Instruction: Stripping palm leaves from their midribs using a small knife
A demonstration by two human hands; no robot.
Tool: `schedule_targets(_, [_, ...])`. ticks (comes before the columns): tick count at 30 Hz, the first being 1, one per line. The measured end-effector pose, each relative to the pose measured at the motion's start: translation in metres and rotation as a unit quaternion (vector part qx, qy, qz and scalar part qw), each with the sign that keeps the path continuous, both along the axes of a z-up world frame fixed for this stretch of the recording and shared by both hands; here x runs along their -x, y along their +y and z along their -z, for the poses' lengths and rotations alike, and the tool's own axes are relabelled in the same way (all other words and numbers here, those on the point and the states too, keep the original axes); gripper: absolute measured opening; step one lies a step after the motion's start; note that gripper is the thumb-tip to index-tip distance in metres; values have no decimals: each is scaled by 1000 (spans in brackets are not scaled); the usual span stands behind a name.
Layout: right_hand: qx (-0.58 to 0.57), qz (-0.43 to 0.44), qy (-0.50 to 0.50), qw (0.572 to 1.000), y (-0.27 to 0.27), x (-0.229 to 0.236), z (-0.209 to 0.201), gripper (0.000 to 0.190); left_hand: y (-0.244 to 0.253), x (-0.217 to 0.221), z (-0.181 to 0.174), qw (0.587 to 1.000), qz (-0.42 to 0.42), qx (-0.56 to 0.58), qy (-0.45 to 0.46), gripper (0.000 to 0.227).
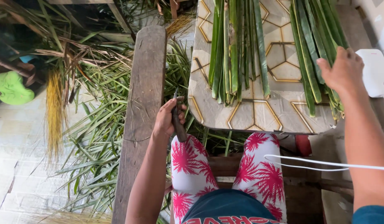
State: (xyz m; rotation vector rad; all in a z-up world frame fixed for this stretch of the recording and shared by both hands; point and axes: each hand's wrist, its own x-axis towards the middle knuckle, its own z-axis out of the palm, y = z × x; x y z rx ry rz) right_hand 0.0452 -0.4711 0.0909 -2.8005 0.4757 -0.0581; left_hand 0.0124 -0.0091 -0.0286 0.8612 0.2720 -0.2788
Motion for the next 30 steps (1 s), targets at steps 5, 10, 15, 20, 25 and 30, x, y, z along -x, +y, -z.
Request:
schedule_targets(5, [151, -16, 25, 988, -74, -92, 105, 93, 2, 1, 2, 1000, 3, -4, -12, 25])
schedule_targets(10, [235, 19, 35, 971, -94, -133, 127, 98, 1, -1, -4, 1000, 6, -23, -7, 26])
schedule_targets(15, [278, 88, 60, 955, -106, -148, 131, 103, 5, -6, 1, 1000, 2, -14, -16, 26])
schedule_targets(20, [274, 79, 86, 955, -121, -154, 132, 109, 4, -8, 1, 1000, -2, -13, -15, 23])
schedule_targets(25, [262, 99, 93, 955, -132, -168, 139, 116, 4, -5, -7, 1000, -2, -26, -17, 27])
schedule_targets(30, [265, 107, 89, 954, -136, -168, 141, 125, 1, -5, -7, 1000, 11, -13, -21, 29])
